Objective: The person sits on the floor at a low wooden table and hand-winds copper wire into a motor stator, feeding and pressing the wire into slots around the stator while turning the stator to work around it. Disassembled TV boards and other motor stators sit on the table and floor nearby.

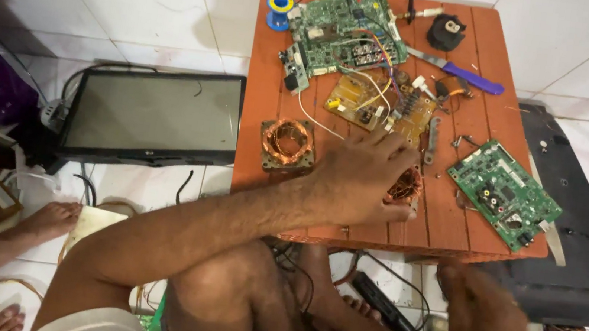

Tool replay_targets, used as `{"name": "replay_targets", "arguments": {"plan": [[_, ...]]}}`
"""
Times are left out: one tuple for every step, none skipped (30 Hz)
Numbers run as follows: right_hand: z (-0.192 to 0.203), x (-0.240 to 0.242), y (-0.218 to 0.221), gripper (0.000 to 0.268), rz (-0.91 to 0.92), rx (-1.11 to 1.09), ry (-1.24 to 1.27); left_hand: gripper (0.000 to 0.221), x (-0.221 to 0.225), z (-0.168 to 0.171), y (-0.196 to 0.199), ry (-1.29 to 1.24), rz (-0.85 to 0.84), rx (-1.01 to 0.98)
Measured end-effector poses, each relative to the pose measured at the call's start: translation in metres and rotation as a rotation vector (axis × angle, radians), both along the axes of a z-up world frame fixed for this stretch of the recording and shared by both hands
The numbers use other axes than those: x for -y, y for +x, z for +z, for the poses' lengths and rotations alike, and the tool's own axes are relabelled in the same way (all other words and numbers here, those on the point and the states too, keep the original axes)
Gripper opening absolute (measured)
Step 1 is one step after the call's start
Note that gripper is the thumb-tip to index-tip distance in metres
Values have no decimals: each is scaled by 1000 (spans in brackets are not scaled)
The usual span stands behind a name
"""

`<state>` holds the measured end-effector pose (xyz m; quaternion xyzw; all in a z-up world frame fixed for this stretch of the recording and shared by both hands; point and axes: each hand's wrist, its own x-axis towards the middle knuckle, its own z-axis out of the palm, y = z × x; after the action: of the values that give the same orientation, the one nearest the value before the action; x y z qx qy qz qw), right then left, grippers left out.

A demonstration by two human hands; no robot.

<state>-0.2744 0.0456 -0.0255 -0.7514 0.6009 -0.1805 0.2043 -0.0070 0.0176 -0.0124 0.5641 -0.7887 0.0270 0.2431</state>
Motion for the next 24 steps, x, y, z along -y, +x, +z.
{"name": "replay_targets", "arguments": {"plan": [[-6,2,-2,29,0,8,-5,67,1,-1,-1,-5,0,8],[-12,3,-4,25,36,87,84,75,1,-2,-1,23,37,46],[-17,5,-7,24,74,165,174,84,1,-3,-2,51,75,83],[-17,5,-6,24,80,173,166,84,2,-3,-3,43,80,91],[-16,4,-5,22,75,213,158,82,3,-3,-4,59,80,97],[-15,4,-4,20,69,256,151,79,3,-2,-4,76,80,106],[-14,5,-4,20,75,267,144,79,4,0,-3,69,85,117],[-12,5,-8,21,18,275,142,76,4,0,-4,54,82,103],[-11,6,-11,24,-38,284,139,74,4,0,-4,39,79,88],[-1,1,-8,24,-43,285,138,74,5,-1,-3,39,74,90],[9,-4,-6,23,-77,401,141,73,6,-3,-1,30,37,75],[20,-8,-2,21,-108,516,146,72,6,-5,1,21,5,59],[7,-3,-11,21,-110,516,146,72,7,0,3,22,3,59],[-6,2,-22,19,-78,466,82,75,6,4,5,108,-46,51],[-19,6,-31,17,-46,417,19,79,5,7,7,194,-96,42],[-22,5,-33,17,-38,400,29,79,7,0,7,203,-87,24],[-26,3,-35,16,-23,388,-1,77,9,-8,8,175,-137,-43],[-31,6,-31,15,-4,390,-39,76,14,-13,13,138,-184,-94],[-28,5,-27,15,9,389,-37,76,14,-14,16,137,-172,-97],[-25,1,-26,16,-12,464,50,78,14,-15,15,150,-195,-105],[-21,-2,-25,19,-32,537,138,80,14,-15,14,162,-218,-114],[-17,-4,-22,19,-37,534,137,80,11,-11,17,163,-223,-117],[-12,-5,-19,20,-51,525,171,77,9,-7,19,193,-236,-128],[-7,-8,-18,20,-73,515,202,75,8,-3,19,223,-257,-139]]}}
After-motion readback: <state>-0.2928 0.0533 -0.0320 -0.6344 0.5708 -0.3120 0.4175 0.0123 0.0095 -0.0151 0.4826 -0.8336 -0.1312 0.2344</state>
